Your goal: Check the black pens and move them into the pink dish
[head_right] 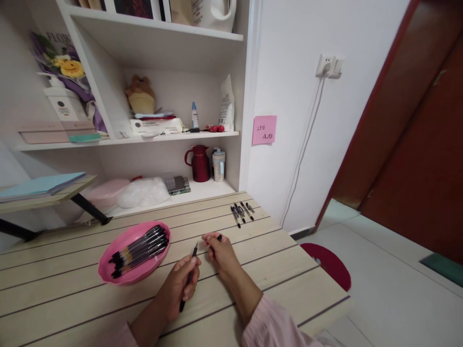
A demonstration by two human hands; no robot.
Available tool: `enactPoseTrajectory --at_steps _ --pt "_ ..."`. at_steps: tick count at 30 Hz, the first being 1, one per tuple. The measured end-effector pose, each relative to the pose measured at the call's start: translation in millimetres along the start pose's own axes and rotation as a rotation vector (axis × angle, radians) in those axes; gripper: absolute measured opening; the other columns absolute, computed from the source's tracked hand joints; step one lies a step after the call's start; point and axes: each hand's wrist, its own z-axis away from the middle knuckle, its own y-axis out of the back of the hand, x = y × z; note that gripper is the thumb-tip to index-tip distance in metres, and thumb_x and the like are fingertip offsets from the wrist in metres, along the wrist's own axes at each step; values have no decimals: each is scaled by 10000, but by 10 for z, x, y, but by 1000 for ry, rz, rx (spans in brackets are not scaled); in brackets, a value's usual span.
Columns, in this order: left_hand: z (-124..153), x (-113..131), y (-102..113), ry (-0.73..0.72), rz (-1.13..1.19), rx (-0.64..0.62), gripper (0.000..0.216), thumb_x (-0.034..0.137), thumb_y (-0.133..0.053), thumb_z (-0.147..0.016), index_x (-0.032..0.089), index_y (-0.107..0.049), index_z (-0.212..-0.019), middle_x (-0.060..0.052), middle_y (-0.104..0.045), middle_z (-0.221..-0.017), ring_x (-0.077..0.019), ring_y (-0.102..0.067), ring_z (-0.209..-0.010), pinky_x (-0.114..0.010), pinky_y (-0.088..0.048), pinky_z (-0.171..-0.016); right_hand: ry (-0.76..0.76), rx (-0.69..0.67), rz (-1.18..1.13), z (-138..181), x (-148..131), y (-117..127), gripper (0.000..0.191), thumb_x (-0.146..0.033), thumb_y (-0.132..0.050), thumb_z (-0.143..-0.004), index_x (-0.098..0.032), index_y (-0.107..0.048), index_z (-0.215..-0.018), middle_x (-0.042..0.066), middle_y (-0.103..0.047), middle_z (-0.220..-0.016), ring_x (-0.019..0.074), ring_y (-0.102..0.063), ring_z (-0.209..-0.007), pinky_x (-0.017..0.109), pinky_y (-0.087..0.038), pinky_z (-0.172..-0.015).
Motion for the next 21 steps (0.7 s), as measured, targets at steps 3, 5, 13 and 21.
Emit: enactPoseTrajectory --at_steps 3,5,13,21 --pt "-27 -17 -1 -48 -24 58 294 429 -617 -688 186 -461 -743 95 -470 -509 15 -239 -277 -136 -126 -302 -9 -36 142 21 75 -50 249 -349 -667 -629 -129 -662 -746 9 -607 -588 49 -391 -394 196 -269 -398" --pt "-43 -26 3 -61 -14 84 302 418 -635 -669 193 -461 -772 97 -476 -514 16 -239 -276 -136 -123 -303 57 2 261 13 121 -48 193 -325 -647 -640 -146 -671 -710 13 -612 -582 78 -446 -447 215 -331 -460" --pt "-63 -42 1 -85 17 91 313 393 -648 -643 187 -476 -804 91 -487 -518 15 -257 -263 -140 -134 -296 216 -41 651 -27 185 1 76 -240 -615 -635 -210 -664 -585 2 -642 -586 151 -542 -583 270 -393 -602" --pt "-63 -47 -15 -122 -15 89 306 370 -632 -668 178 -506 -869 84 -496 -530 14 -258 -267 -131 -152 -286 -103 -11 -88 30 145 -118 281 -332 -736 -558 -150 -590 -714 -20 -562 -568 76 -470 -473 191 -332 -439"
